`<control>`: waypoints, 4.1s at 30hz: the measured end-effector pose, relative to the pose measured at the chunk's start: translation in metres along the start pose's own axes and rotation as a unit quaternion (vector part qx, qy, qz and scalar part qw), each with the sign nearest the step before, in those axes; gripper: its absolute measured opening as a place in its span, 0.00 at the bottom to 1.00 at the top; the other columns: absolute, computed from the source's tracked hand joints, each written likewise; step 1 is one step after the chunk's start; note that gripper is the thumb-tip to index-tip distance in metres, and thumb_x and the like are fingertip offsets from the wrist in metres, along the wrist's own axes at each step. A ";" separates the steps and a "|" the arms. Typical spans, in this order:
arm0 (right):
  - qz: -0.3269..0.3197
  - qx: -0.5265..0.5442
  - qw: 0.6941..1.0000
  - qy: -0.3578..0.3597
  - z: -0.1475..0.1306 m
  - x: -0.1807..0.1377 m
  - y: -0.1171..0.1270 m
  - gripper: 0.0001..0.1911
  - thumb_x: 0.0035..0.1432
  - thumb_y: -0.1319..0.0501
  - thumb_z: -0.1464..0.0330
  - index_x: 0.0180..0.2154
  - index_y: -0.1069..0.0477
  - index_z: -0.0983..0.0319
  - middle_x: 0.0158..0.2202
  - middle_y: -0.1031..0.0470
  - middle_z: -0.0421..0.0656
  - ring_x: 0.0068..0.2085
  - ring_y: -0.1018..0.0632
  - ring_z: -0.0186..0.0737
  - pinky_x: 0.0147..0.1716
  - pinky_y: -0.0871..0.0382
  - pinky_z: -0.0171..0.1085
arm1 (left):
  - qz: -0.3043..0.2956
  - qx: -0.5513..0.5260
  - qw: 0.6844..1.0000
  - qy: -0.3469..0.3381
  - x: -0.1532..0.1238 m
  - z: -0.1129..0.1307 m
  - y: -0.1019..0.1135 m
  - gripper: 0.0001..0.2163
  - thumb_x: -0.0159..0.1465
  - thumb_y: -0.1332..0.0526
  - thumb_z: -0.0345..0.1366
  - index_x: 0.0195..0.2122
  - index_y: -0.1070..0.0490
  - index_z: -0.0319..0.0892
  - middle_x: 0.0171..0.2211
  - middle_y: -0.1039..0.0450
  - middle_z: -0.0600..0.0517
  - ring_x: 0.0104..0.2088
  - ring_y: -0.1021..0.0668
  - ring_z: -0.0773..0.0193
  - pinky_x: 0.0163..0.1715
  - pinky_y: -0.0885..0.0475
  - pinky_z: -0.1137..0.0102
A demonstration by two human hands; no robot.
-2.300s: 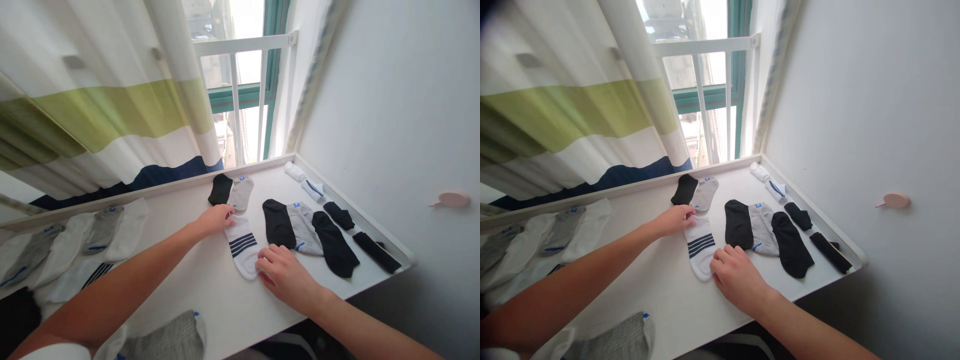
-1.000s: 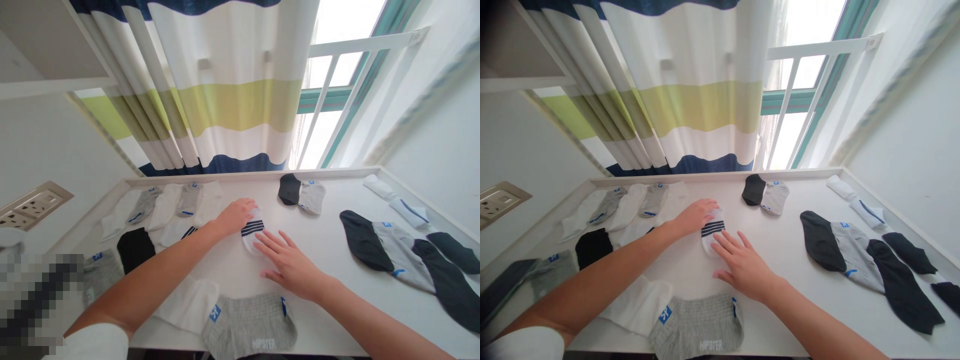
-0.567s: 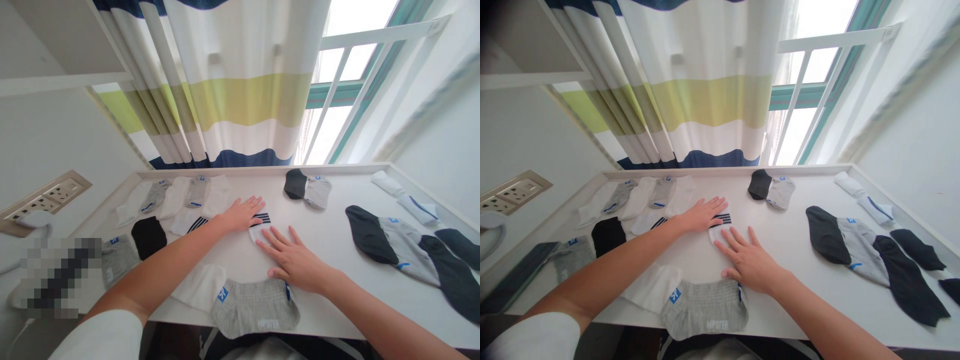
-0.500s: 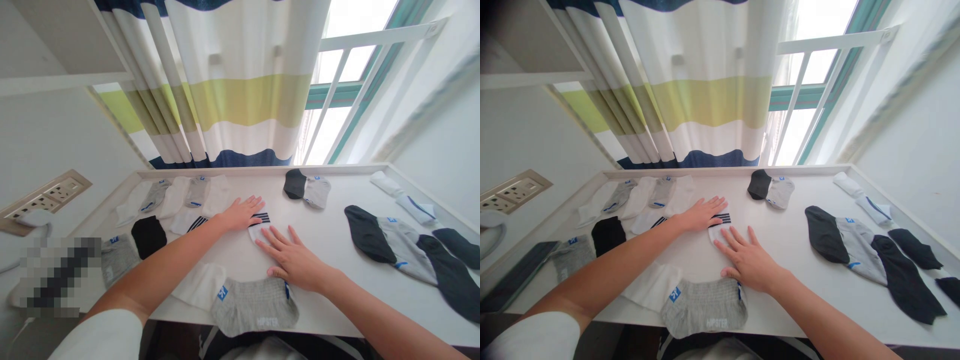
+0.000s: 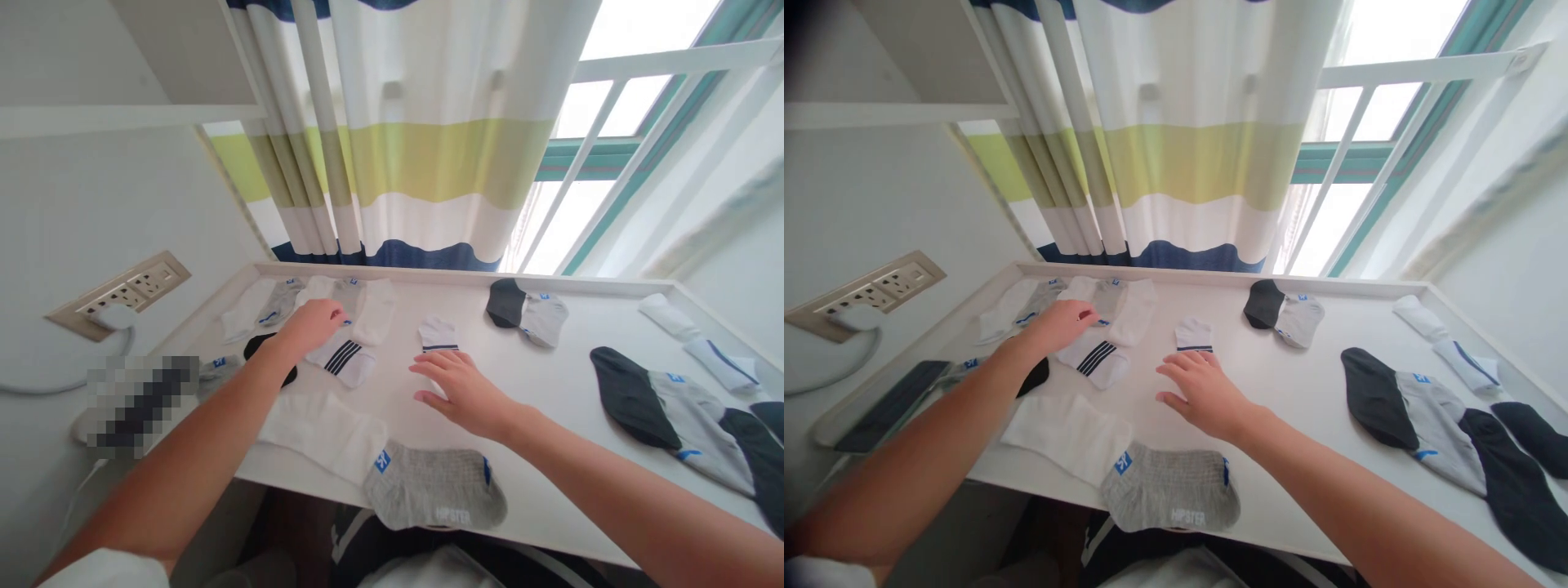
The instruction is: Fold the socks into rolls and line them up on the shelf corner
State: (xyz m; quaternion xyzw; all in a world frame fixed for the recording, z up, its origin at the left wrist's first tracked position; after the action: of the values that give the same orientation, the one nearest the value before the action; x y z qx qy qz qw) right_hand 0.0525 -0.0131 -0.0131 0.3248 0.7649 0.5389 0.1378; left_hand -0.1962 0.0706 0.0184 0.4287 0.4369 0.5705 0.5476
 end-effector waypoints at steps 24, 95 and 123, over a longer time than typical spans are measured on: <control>-0.014 -0.032 0.999 -0.002 -0.039 0.083 -0.037 0.11 0.64 0.40 0.75 0.46 0.24 0.59 0.67 0.34 0.52 0.57 0.28 0.52 0.53 0.33 0.49 | -0.022 -0.114 0.991 0.071 -0.011 -0.072 -0.027 0.08 0.61 0.36 0.42 0.36 0.29 0.44 0.34 0.21 0.51 0.35 0.21 0.58 0.33 0.33 0.68; 0.121 0.622 0.765 -0.110 0.078 -0.041 -0.003 0.17 0.46 0.25 0.61 0.38 0.22 0.61 0.41 0.20 0.43 0.44 0.24 0.44 0.46 0.35 0.41 | -0.136 -0.550 0.813 -0.133 0.068 0.185 -0.046 0.15 0.50 0.26 0.42 0.32 0.26 0.40 0.30 0.23 0.52 0.31 0.22 0.66 0.34 0.34 0.71; 0.103 0.627 0.748 -0.192 0.079 -0.049 -0.010 0.21 0.50 0.27 0.60 0.44 0.15 0.65 0.31 0.18 0.44 0.33 0.21 0.38 0.40 0.27 0.40 | -0.089 -0.341 0.932 -0.083 0.092 0.159 -0.102 0.13 0.46 0.27 0.40 0.30 0.17 0.39 0.23 0.23 0.51 0.26 0.29 0.63 0.29 0.37 0.68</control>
State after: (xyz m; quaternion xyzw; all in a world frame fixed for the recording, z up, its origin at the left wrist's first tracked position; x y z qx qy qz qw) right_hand 0.1297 0.0113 -0.0590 0.5115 0.8501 -0.1249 -0.0093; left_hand -0.0198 0.1692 -0.0396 0.2215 0.2059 0.5964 0.7435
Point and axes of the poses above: each hand's wrist, its own x-axis towards the middle knuckle, its own y-axis out of the back of the hand, z = x × y, the point moved 10 cm from there along x, towards the middle knuckle
